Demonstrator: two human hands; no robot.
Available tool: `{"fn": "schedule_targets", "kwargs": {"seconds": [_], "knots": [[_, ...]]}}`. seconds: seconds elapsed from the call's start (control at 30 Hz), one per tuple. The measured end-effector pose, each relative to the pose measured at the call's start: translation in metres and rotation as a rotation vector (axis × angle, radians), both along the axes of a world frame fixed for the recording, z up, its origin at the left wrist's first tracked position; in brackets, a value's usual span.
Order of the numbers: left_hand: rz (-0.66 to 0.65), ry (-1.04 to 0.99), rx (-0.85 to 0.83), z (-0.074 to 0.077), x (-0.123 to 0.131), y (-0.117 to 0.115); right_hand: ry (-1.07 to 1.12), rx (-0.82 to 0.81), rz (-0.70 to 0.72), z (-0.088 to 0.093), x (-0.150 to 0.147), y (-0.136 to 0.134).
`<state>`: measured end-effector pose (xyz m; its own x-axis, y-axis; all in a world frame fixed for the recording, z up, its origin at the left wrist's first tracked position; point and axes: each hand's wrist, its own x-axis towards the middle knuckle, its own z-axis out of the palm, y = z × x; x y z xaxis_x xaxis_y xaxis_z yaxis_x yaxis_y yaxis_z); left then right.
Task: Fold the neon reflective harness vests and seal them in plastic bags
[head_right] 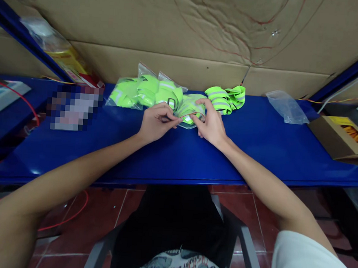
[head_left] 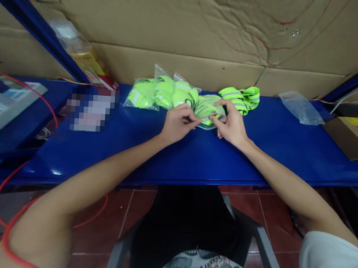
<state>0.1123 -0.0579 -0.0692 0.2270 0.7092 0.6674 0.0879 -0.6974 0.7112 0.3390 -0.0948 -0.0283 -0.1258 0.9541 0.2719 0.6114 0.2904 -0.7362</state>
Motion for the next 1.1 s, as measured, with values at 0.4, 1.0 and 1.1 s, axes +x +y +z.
{"fn": "schedule_targets", "kwargs": {"seconds": [0.4, 1.0, 1.1], "knots": [[0.041, 0.275, 0.286, 0.01, -0.005, -0.008, -0.642, 0.061, -0.151, 0.011, 0.003, 0.003], [0.035, 0.817, 0.348, 0.001, -0.012, 0.005, -0.74, 0.209, 0.169, -0.008, 0.02, 0.028], [0.008, 0.803, 0.284, 0.001, -0.008, 0.017, -0.703, 0.197, 0.21, -0.015, 0.022, 0.04]]}}
